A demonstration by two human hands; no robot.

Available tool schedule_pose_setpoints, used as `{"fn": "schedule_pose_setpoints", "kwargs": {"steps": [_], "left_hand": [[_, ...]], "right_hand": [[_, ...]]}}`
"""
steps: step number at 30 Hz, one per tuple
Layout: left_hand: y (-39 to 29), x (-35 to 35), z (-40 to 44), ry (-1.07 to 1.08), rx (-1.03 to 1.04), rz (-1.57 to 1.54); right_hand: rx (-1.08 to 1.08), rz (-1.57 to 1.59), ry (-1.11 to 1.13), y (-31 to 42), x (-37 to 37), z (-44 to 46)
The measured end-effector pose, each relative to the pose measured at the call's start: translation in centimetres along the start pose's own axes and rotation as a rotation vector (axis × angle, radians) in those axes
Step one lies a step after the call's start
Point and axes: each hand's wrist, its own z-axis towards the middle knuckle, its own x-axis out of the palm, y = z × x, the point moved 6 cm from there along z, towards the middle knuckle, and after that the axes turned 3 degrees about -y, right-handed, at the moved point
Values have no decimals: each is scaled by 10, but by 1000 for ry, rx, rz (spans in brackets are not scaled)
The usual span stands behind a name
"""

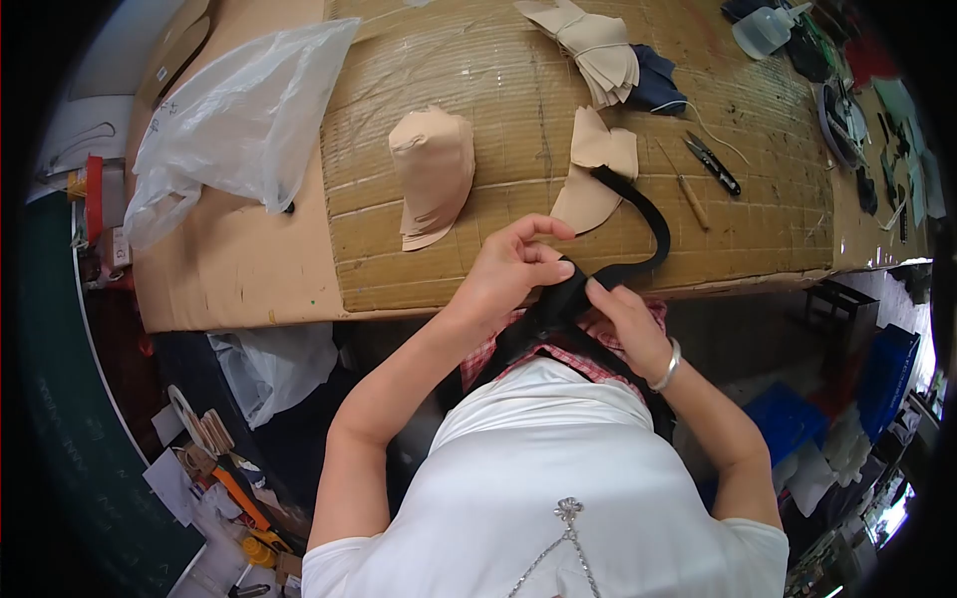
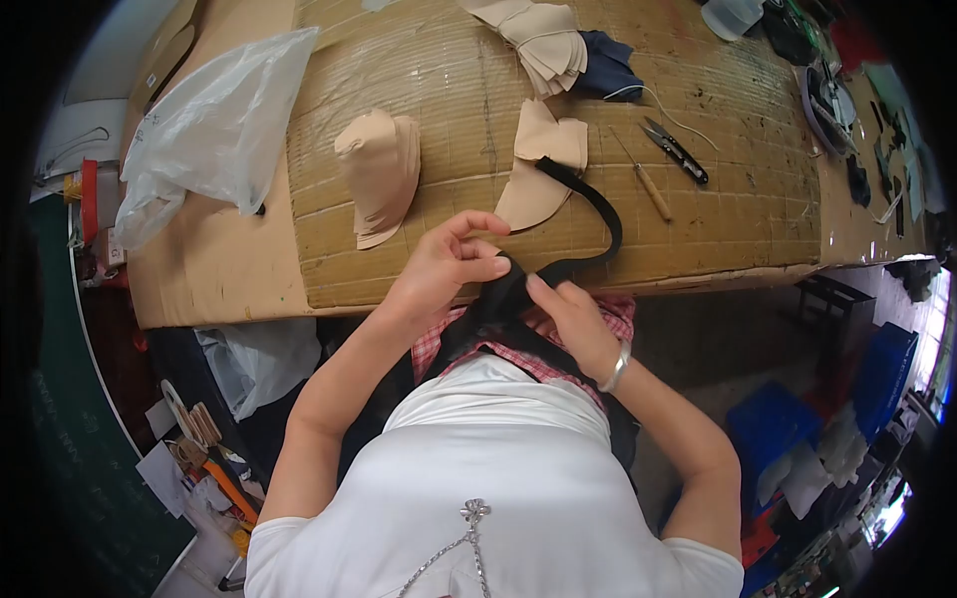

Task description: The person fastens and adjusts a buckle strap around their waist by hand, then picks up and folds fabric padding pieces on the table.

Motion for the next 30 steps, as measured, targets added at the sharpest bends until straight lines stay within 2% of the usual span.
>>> {"fn": "schedule_pose_setpoints", "kwargs": {"steps": [1, 3, 4, 5, 7, 9, 11, 13, 15, 16, 18, 20, 22, 24, 26, 28, 30], "left_hand": [[0, -3, 1, 20, -5, -15], [-1, -3, -1, 43, -33, -19], [-2, -2, -4, 67, -55, -24], [-6, 0, -7, 72, -60, -22], [-14, 6, -15, 121, -48, -26], [-17, 7, -22, 140, 21, 30], [-19, 4, -26, 128, 95, 70], [-18, 1, -32, 151, 109, 32], [-15, -4, -36, 150, 100, 5], [-13, -4, -38, 159, 84, -21], [-18, -4, -44, 167, 82, 42], [-18, -6, -48, 173, 78, 103], [-16, -7, -50, 220, 29, 27], [-15, -10, -53, 220, 16, 58], [-15, -11, -53, 218, 2, 90], [-13, -11, -54, 240, -61, -8], [-13, -12, -54, 255, -20, -8]], "right_hand": [[0, 6, -2, -2, -5, -6], [-705, -562, -227, 37, -13, -39], [-850, -679, -215, 46, -11, -51], [-847, -677, -221, 47, -8, -53], [-448, -267, 61, 32, 10, -37], [-422, -177, 126, 28, 20, -26], [-253, -95, 383, 19, 39, -21], [-285, -153, 403, 22, 43, -16], [-521, -606, 367, 28, 42, -12], [-521, -613, 371, 30, 42, -12], [-656, -785, 362, 37, 48, -18], [-692, -793, 337, 38, 49, -25], [-734, -792, 309, 40, 52, -26], [-884, -928, 275, 42, 55, -31], [-863, -915, 275, 41, 55, -32], [-841, -897, 286, 38, 55, -33], [-568, -591, 429, 29, 51, -26]]}}
